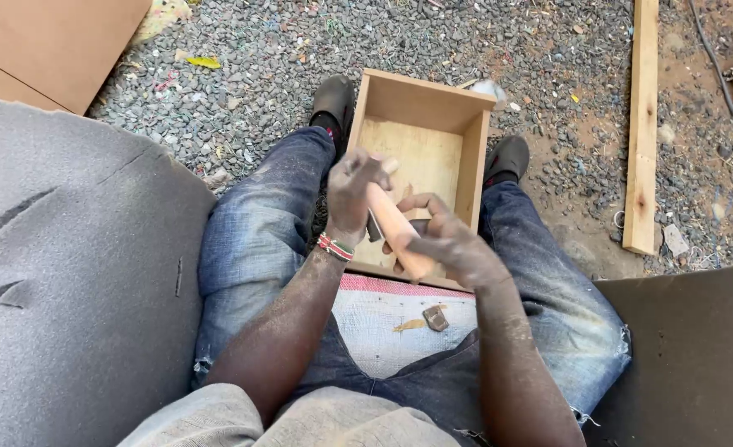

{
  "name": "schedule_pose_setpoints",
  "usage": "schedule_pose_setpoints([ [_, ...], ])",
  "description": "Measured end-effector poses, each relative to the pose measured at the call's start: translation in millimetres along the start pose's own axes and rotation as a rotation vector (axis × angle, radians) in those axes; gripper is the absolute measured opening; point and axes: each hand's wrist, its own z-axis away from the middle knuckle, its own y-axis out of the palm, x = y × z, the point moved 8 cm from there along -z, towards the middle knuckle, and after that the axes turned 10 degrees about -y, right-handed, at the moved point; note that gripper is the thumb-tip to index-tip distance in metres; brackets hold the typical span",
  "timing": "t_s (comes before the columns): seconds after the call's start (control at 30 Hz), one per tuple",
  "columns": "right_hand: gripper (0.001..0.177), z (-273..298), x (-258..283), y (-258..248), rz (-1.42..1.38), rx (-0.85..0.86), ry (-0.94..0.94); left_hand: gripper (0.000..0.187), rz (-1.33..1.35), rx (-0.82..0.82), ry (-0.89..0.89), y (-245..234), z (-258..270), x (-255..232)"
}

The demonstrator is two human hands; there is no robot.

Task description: The person sits on the ground and sands small cylindrical wooden pieces using a sanding block. They handle the pieces one at a time, rotating them to smooth all surfaces, and place them into a wooden box.

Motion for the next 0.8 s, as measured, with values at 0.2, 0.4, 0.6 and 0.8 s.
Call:
schedule_pose_setpoints([
  [0.2, 0.062, -6, -68, -3, 0.987, 0.023, 0.144, 0.040, -0.234, 0.115, 0.240, 21, 12, -2],
  [0.4, 0.035, -3, -80, 20, 0.804, -0.214, 0.106, 0.022, 0.086, 0.201, 0.003, 7, 8, -1],
  [0.6, 0.034, -13, -94, -17, 0.720, -0.219, -0.049, 0.049, 0.039, 0.541, -0.018, 35, 20, -10],
  [0.8, 0.013, -4, -120, 8, -0.191, -0.043, 0.095, 0.065, 0.083, 0.769, -0.125, 46, 28, -12],
])
